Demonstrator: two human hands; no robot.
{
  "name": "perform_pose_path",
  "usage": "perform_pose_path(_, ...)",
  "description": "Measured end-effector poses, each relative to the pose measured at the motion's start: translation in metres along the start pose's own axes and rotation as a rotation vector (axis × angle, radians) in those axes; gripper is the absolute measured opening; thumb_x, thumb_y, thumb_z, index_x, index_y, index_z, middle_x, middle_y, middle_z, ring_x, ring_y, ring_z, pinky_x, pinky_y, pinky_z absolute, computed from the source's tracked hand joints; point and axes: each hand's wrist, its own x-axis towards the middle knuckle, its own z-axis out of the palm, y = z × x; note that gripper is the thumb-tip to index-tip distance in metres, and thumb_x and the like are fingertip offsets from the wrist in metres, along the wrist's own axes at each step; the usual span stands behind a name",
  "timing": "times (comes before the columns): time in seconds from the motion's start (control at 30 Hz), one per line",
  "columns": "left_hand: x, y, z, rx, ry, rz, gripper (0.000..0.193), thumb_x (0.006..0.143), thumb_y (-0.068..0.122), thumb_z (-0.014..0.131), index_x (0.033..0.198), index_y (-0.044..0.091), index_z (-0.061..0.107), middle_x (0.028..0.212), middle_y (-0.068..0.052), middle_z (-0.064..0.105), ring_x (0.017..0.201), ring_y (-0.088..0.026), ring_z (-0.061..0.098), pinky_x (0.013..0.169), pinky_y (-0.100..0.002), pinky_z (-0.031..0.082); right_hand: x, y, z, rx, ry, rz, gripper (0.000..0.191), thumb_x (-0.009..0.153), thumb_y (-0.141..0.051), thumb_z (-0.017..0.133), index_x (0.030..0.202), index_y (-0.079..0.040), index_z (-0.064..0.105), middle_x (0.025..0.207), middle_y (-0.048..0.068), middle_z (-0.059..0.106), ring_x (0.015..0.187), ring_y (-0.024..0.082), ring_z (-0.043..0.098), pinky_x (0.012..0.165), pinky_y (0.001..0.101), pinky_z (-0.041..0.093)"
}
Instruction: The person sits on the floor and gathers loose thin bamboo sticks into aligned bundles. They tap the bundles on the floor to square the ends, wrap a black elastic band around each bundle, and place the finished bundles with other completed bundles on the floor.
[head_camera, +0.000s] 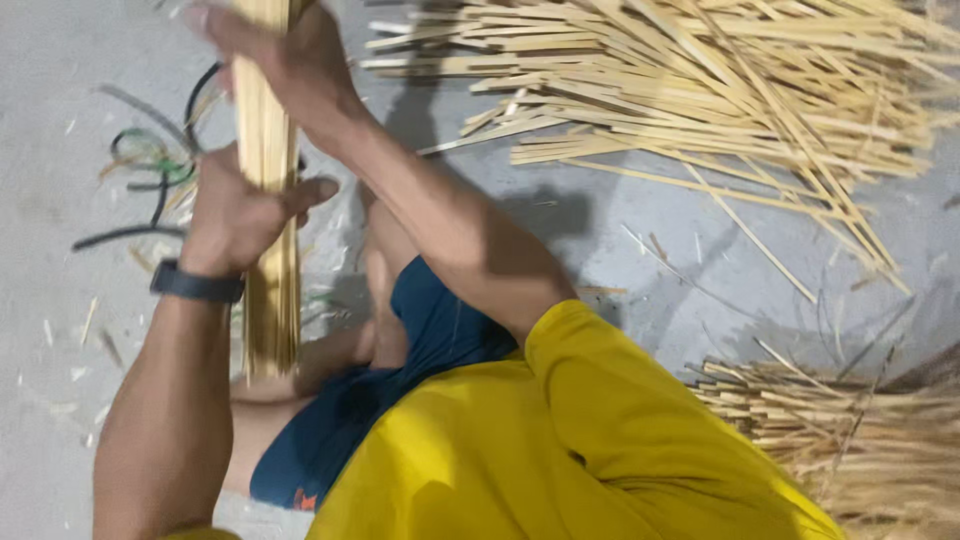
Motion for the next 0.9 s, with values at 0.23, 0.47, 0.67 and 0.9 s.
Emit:
perform_pose_path(0.23, -0.019, -0.038, -0.009, 0.202, 0.126, -0.244, 0.026, 0.081, 0.016, 0.086, 0.093, 0.001, 0.069, 0.080, -0.009, 0.070, 0.068, -0.019, 0.068, 0.060, -0.034, 0.055, -0.067, 0.000, -0.306, -0.506, 0.132, 0.016, 0.098, 0.082, -0.019, 0.090, 0.160, -0.004, 0.033, 0.159, 0.013, 0.044, 0.155, 0.031, 0.041, 0.133, 0.0438, 0.034)
perform_pose_path(0.47, -0.038, -0.112, -0.043, 0.108, 0.251, -0.294, 0.019, 0.100, 0.011, 0.078, 0.093, -0.003, 0.068, 0.080, -0.009, 0.068, 0.068, -0.018, 0.065, 0.063, -0.034, 0.049, -0.161, -0.077, -0.554, -1.576, 0.542, 0.767, 0.143, 0.062, -0.044, 0.098, 0.161, 0.002, 0.006, 0.168, 0.027, 0.007, 0.155, 0.042, 0.007, 0.123, 0.0559, 0.014)
perform_pose_path(0.67, -0.013, -0.137, -0.036, -0.110, 0.322, -0.373, 0.012, 0.103, 0.017, 0.069, 0.098, 0.007, 0.066, 0.081, -0.001, 0.065, 0.073, -0.013, 0.062, 0.065, -0.028, 0.047, -0.120, -0.119, -0.574, -1.812, 0.263, 0.687, 0.144, 0.056, -0.050, 0.100, 0.155, 0.003, 0.009, 0.162, 0.028, 0.014, 0.153, 0.041, 0.011, 0.121, 0.0598, 0.016)
perform_pose_path(0.9, -0.011, -0.106, -0.023, 0.046, 0.318, -0.359, 0.018, 0.103, 0.014, 0.074, 0.093, 0.005, 0.062, 0.077, -0.006, 0.064, 0.069, -0.017, 0.061, 0.065, -0.032, 0.047, -0.124, -0.074, -0.582, -1.458, 0.534, 0.661, 0.065, 0.087, -0.030, 0.076, 0.134, 0.000, 0.043, 0.136, 0.021, 0.052, 0.134, 0.037, 0.048, 0.118, 0.0526, 0.038)
